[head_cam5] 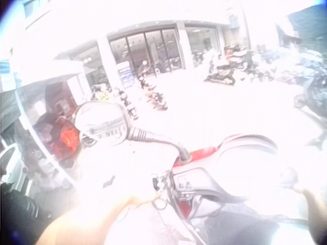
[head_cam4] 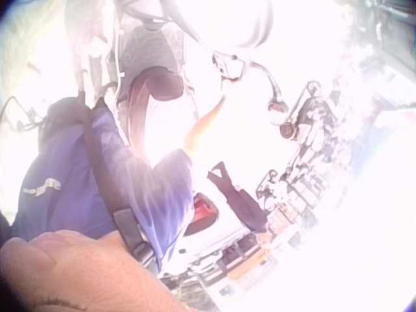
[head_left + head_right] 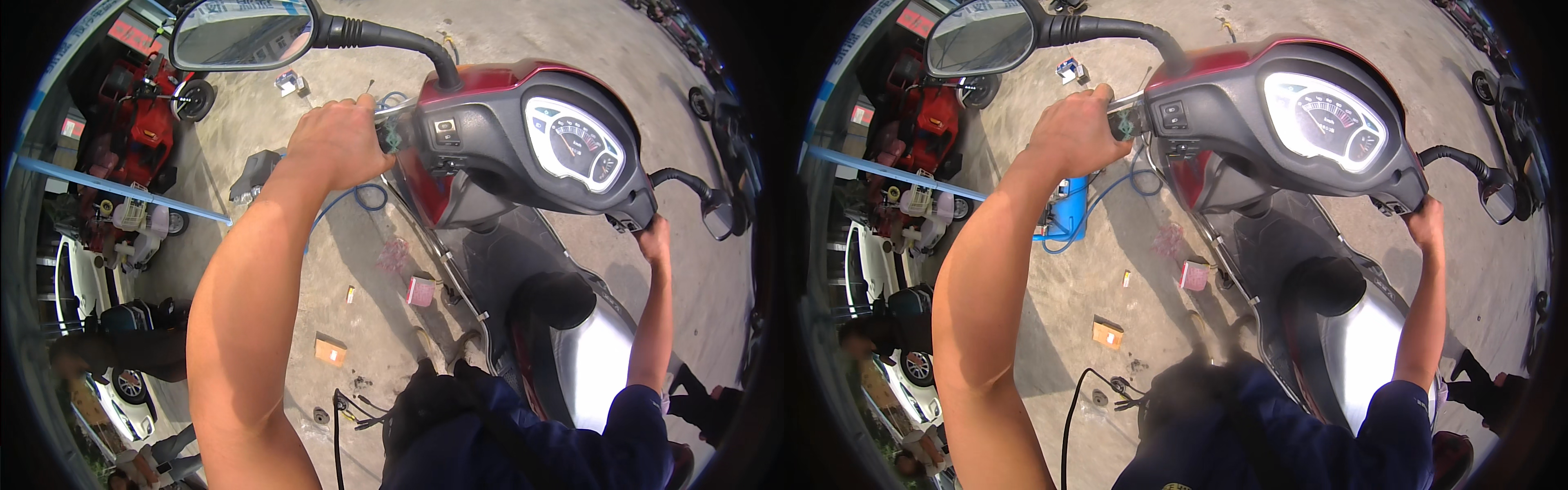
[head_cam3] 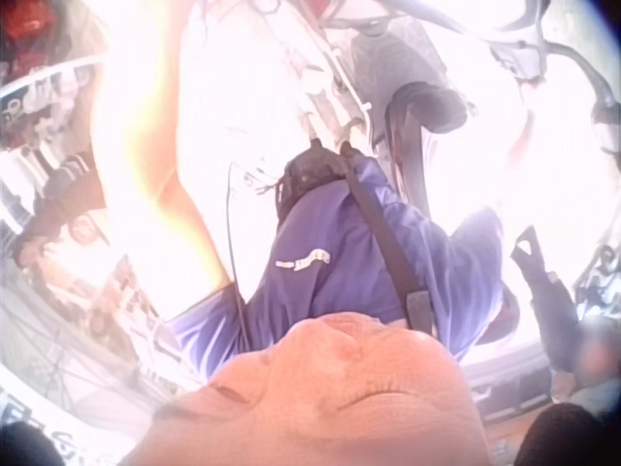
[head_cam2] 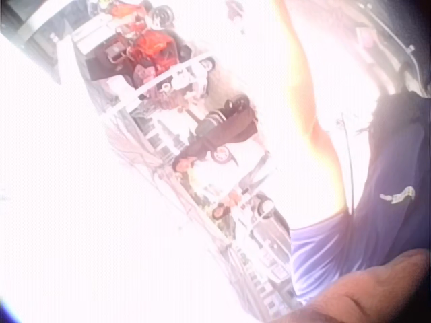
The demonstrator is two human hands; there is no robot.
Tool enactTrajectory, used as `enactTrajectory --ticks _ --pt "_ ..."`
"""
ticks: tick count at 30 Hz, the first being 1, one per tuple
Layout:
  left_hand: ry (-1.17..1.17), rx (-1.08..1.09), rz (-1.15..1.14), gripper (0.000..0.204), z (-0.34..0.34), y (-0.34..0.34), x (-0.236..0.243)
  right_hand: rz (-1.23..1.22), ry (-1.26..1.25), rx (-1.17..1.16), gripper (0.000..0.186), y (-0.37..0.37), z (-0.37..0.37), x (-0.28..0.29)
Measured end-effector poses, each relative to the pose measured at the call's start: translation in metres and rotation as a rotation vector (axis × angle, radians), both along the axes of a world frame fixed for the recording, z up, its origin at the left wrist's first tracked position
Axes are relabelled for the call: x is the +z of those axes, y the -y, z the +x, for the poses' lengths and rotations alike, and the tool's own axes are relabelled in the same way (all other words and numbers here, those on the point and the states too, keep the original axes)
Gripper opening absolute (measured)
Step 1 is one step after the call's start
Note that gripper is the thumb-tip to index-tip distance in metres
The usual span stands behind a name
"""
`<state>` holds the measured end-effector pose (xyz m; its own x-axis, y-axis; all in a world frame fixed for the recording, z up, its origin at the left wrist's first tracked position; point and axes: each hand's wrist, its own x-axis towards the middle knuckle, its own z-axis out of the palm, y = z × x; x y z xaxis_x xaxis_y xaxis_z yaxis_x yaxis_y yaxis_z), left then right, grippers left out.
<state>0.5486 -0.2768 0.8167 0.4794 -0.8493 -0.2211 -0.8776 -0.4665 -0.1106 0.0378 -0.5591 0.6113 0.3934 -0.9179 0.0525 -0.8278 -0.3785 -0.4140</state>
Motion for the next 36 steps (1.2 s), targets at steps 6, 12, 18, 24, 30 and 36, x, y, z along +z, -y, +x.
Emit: enactTrajectory --ticks 6,12,18,24,30,36 --pt "0.017 -0.036 -0.073 0.063 0.004 -0.001 -0.007 -0.118 0.006 -0.018 0.024 -0.004 -0.003 -0.011" --pt "0.063 -0.140 -0.260 0.064 0.013 -0.009 -0.025 -0.555 -0.084 -0.097 0.023 -0.018 0.001 -0.037" --pt "0.048 -0.081 -0.158 0.079 0.009 -0.006 -0.021 -0.713 -0.086 -0.094 0.029 -0.026 0.001 -0.050" --pt "0.047 -0.102 -0.170 0.072 0.010 -0.006 -0.020 -0.279 -0.120 -0.081 0.031 -0.011 0.000 -0.014" --pt "0.061 -0.114 -0.191 0.073 0.011 -0.006 -0.023 -0.181 -0.101 -0.026 0.028 -0.001 -0.004 -0.014" --pt "0.056 -0.108 -0.178 0.079 0.011 -0.004 -0.022 -0.807 -0.081 -0.130 0.031 -0.026 0.004 -0.056"
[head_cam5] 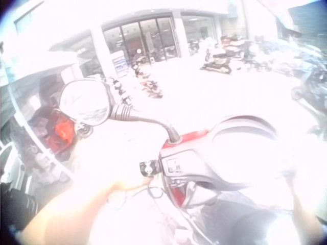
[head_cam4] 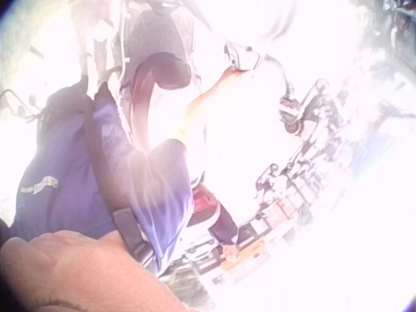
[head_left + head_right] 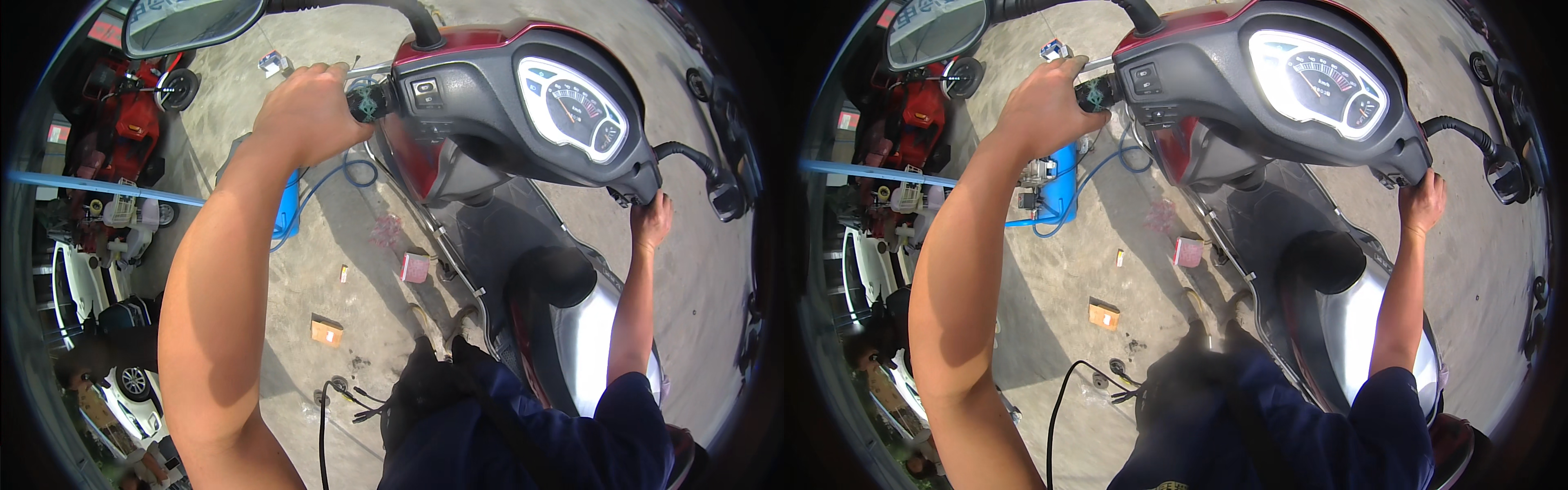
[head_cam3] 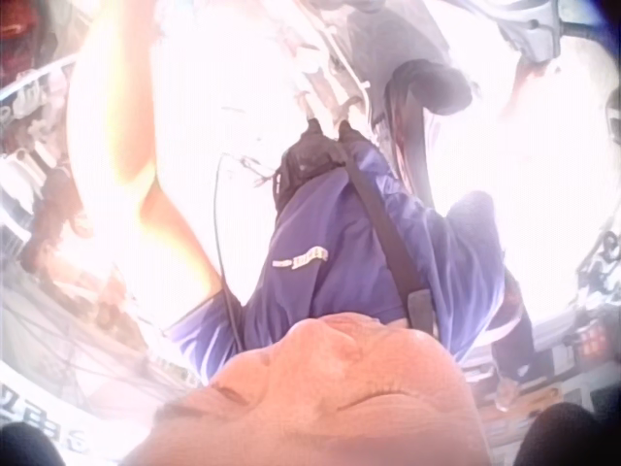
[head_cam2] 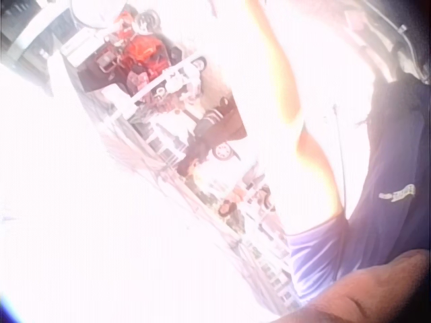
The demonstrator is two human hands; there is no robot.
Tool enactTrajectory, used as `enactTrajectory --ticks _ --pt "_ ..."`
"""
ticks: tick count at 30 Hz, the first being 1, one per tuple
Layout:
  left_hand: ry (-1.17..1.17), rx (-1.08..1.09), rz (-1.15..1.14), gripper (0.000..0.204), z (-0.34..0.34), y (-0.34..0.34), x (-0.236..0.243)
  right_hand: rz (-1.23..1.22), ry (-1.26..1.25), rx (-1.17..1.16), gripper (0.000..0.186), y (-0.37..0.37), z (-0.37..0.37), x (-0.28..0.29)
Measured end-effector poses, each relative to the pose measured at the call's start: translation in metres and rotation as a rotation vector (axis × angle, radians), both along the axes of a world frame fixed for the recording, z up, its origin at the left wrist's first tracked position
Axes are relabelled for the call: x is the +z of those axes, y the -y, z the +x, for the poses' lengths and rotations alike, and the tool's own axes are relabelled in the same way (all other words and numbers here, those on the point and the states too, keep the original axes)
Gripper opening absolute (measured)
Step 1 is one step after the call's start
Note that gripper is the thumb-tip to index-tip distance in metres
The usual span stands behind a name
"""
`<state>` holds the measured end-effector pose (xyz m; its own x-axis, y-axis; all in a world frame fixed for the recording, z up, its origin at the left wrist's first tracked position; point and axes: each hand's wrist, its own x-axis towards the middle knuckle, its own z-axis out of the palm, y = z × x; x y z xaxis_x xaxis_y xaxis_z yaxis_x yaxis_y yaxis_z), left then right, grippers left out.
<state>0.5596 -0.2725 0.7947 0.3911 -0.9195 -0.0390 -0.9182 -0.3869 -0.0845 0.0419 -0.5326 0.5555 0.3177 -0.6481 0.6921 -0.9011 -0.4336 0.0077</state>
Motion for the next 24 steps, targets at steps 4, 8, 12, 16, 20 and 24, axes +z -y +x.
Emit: enactTrajectory --ticks 4,8,12,16,20,24 --pt "-0.011 0.003 -0.003 0.078 -0.001 0.000 0.001 0.237 -0.027 -0.057 0.030 0.003 0.003 0.026" --pt "-0.036 0.019 -0.020 0.072 -0.003 0.001 0.002 0.793 -0.006 0.061 0.030 0.019 0.001 0.062" --pt "0.009 0.042 0.066 0.057 -0.005 0.004 0.008 0.730 -0.010 0.045 0.033 0.018 0.003 0.063" --pt "0.005 0.058 0.117 0.057 -0.009 0.006 0.012 0.651 0.011 0.051 0.033 0.011 0.004 0.058" --pt "-0.018 0.074 0.104 0.056 -0.007 0.005 0.009 0.638 0.029 0.071 0.030 0.010 0.003 0.059" --pt "0.039 -0.022 -0.017 0.063 -0.003 0.002 0.002 0.509 0.025 0.072 0.028 0.008 0.002 0.047"
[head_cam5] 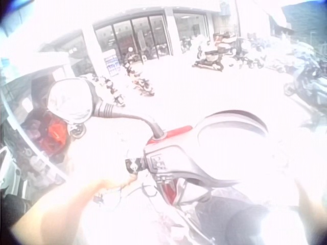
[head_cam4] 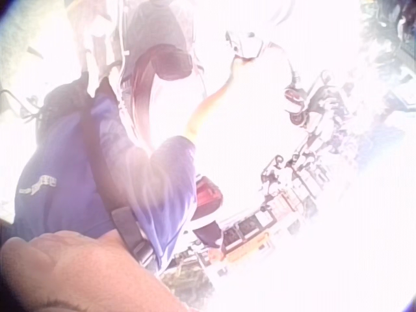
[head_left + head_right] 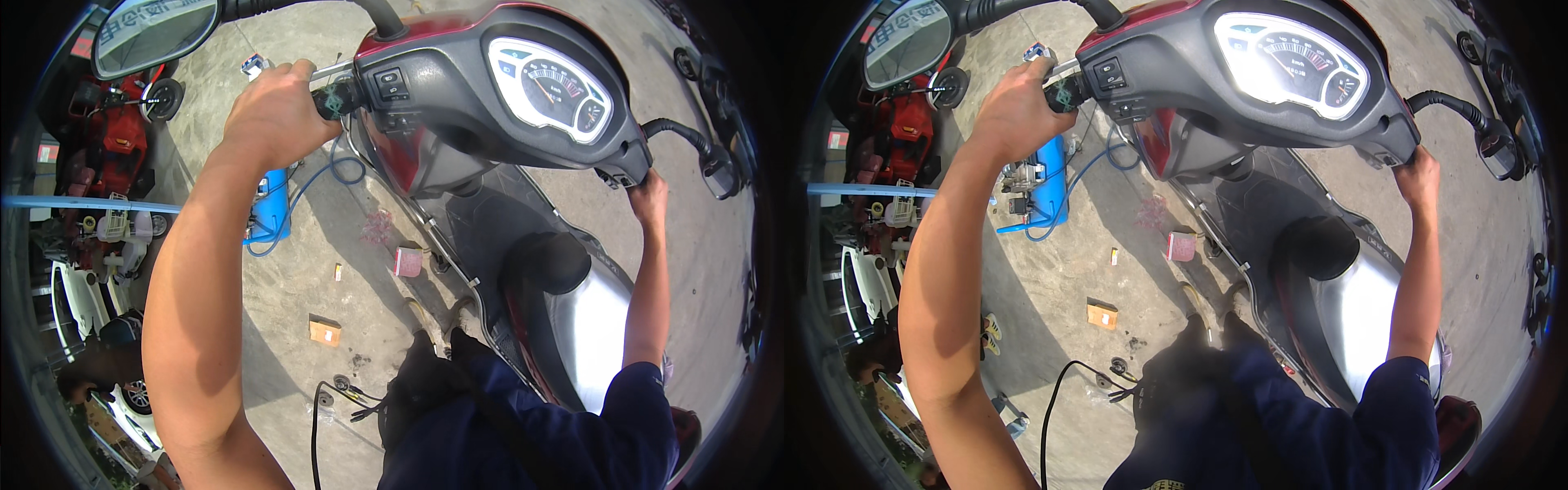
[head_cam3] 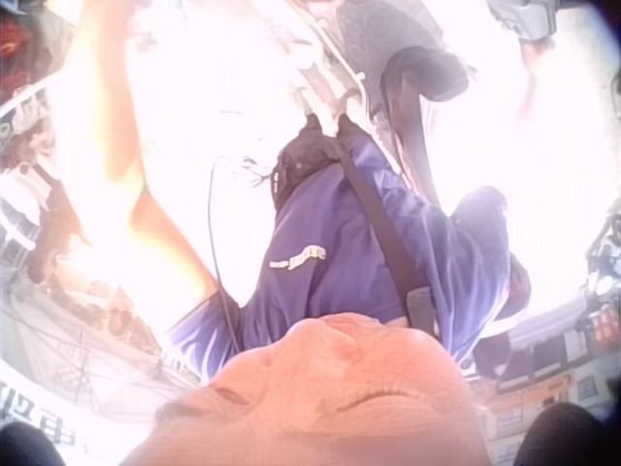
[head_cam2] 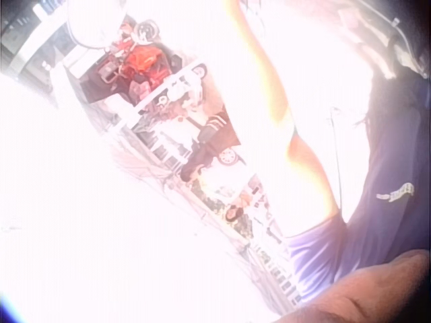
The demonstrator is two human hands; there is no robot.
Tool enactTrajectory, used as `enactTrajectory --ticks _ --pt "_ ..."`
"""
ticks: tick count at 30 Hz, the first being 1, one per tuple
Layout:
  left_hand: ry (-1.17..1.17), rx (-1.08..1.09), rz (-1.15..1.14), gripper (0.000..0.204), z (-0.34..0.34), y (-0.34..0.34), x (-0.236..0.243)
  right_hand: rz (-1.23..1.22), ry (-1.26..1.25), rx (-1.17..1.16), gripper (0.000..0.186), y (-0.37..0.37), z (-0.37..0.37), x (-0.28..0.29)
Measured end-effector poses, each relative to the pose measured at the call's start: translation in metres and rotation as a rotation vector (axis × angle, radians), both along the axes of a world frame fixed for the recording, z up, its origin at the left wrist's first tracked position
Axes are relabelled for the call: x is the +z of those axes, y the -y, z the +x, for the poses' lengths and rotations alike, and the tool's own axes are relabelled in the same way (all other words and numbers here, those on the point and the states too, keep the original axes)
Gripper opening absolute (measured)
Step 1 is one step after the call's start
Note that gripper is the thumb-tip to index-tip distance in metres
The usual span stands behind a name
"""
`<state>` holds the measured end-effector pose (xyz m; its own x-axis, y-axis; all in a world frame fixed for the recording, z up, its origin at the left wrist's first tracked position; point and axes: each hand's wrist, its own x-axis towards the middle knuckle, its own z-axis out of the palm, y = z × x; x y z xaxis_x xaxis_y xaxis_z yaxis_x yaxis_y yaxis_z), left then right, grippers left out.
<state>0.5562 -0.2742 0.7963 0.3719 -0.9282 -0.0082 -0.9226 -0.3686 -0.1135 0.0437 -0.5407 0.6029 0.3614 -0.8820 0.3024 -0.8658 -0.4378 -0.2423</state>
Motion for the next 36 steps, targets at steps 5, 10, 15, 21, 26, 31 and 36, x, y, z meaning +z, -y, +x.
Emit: enactTrajectory --ticks 5,10,15,21,26,31,36 --pt "-0.060 0.004 -0.029 0.077 0.004 -0.003 -0.004 -0.355 -0.054 -0.078 0.027 -0.010 0.002 -0.027" --pt "-0.056 0.011 -0.011 0.079 0.002 -0.001 -0.002 -0.256 -0.058 -0.106 0.029 -0.013 0.009 -0.015" --pt "-0.054 -0.005 -0.048 0.069 -0.004 -0.001 0.003 0.415 -0.014 0.019 0.031 0.007 0.008 0.029" --pt "-0.113 0.066 0.036 0.047 -0.015 0.007 0.014 0.336 -0.012 -0.035 0.040 -0.002 0.011 0.034" --pt "-0.088 0.125 0.046 0.048 -0.022 0.006 0.015 0.266 -0.114 -0.035 0.051 -0.016 0.013 0.043" --pt "-0.121 0.030 -0.005 0.060 -0.009 0.003 0.005 -0.290 0.149 -0.172 0.064 -0.097 -0.002 0.029" --pt "-0.112 -0.106 -0.090 0.068 0.006 0.003 -0.008 0.115 0.284 -0.365 0.055 -0.307 -0.026 -0.052"
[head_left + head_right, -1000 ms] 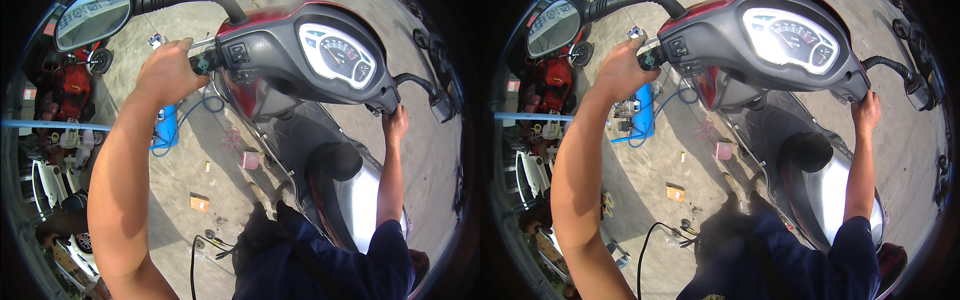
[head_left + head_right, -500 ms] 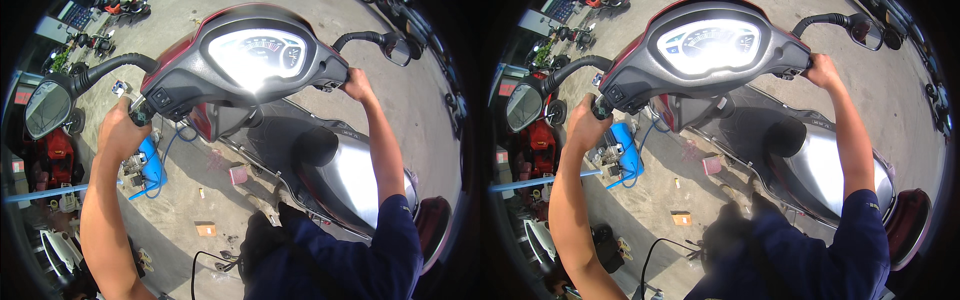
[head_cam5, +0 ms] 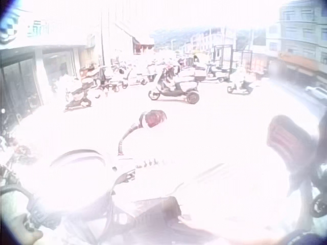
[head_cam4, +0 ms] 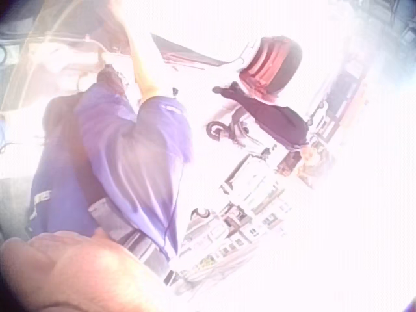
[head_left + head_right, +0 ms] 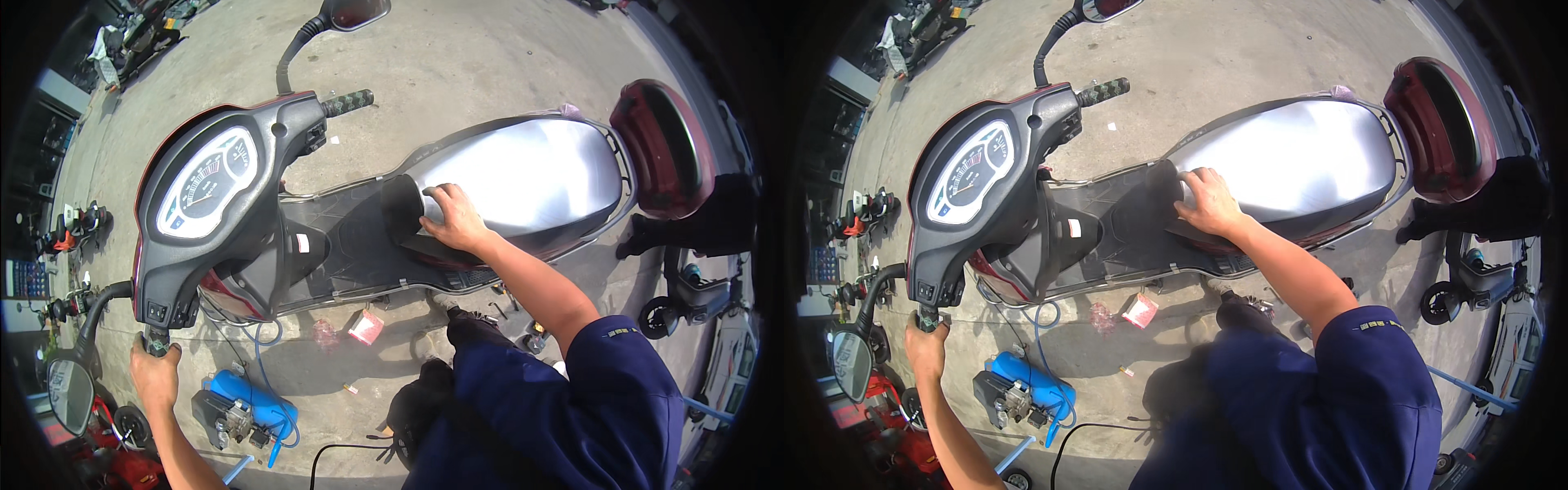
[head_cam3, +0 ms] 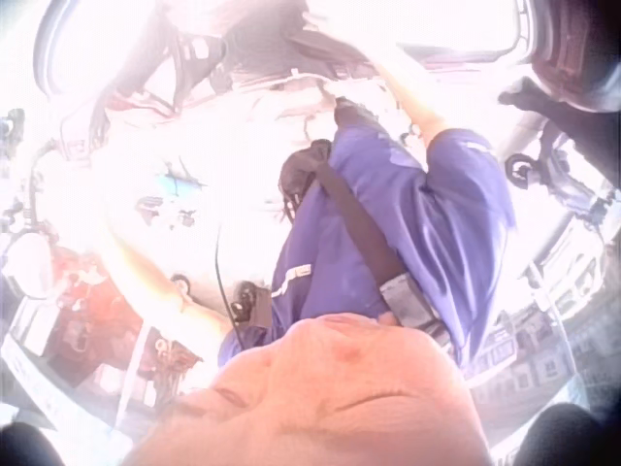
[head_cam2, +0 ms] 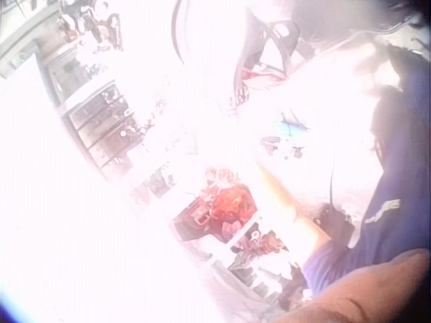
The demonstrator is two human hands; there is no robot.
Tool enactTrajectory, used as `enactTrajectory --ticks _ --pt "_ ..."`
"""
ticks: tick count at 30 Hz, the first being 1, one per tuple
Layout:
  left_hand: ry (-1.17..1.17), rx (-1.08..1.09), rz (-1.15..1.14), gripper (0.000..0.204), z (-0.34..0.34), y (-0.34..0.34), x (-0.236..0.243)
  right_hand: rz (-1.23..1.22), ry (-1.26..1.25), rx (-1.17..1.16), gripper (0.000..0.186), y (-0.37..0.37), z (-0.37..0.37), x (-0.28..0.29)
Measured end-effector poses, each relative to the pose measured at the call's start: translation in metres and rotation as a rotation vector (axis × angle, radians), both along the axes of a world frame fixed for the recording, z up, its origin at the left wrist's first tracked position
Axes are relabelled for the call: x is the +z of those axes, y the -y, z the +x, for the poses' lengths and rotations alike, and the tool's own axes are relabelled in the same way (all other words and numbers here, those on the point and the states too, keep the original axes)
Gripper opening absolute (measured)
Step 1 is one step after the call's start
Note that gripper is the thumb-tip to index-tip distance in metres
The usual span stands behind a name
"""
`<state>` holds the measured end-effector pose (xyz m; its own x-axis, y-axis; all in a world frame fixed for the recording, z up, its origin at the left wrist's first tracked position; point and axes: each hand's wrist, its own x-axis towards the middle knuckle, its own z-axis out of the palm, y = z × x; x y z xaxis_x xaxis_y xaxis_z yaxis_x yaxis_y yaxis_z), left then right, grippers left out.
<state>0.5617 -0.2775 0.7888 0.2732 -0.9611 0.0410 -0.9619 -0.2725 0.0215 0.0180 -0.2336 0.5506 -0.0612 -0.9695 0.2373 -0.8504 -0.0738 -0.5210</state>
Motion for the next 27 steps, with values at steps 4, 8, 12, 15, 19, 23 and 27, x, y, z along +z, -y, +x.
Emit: enactTrajectory --ticks 4,8,12,15,19,23,27 --pt "-0.206 -0.072 0.117 0.047 0.006 -0.001 0.005 0.775 0.021 -0.364 0.057 -0.224 -0.031 -0.070" --pt "-0.047 -0.091 0.020 0.052 0.002 -0.004 0.004 1.096 0.030 -0.759 0.048 -0.452 -0.054 -0.092" --pt "0.080 -0.125 -0.026 0.058 -0.005 -0.010 0.006 1.126 0.215 -1.299 0.051 -0.610 -0.035 -0.079" --pt "0.046 -0.195 0.056 0.063 -0.014 -0.022 0.021 1.045 0.352 -1.397 0.050 -0.659 -0.010 -0.066" --pt "-0.090 -0.430 0.050 0.062 -0.027 -0.057 0.043 0.941 0.453 -1.414 0.052 -0.669 0.019 -0.056" --pt "-0.035 -0.425 0.058 0.060 -0.055 -0.067 0.035 0.812 0.521 -1.364 0.051 -0.678 0.031 -0.056" --pt "0.029 -0.390 0.065 0.059 -0.073 -0.070 0.019 0.780 0.612 -1.448 0.047 -0.714 0.038 -0.065"
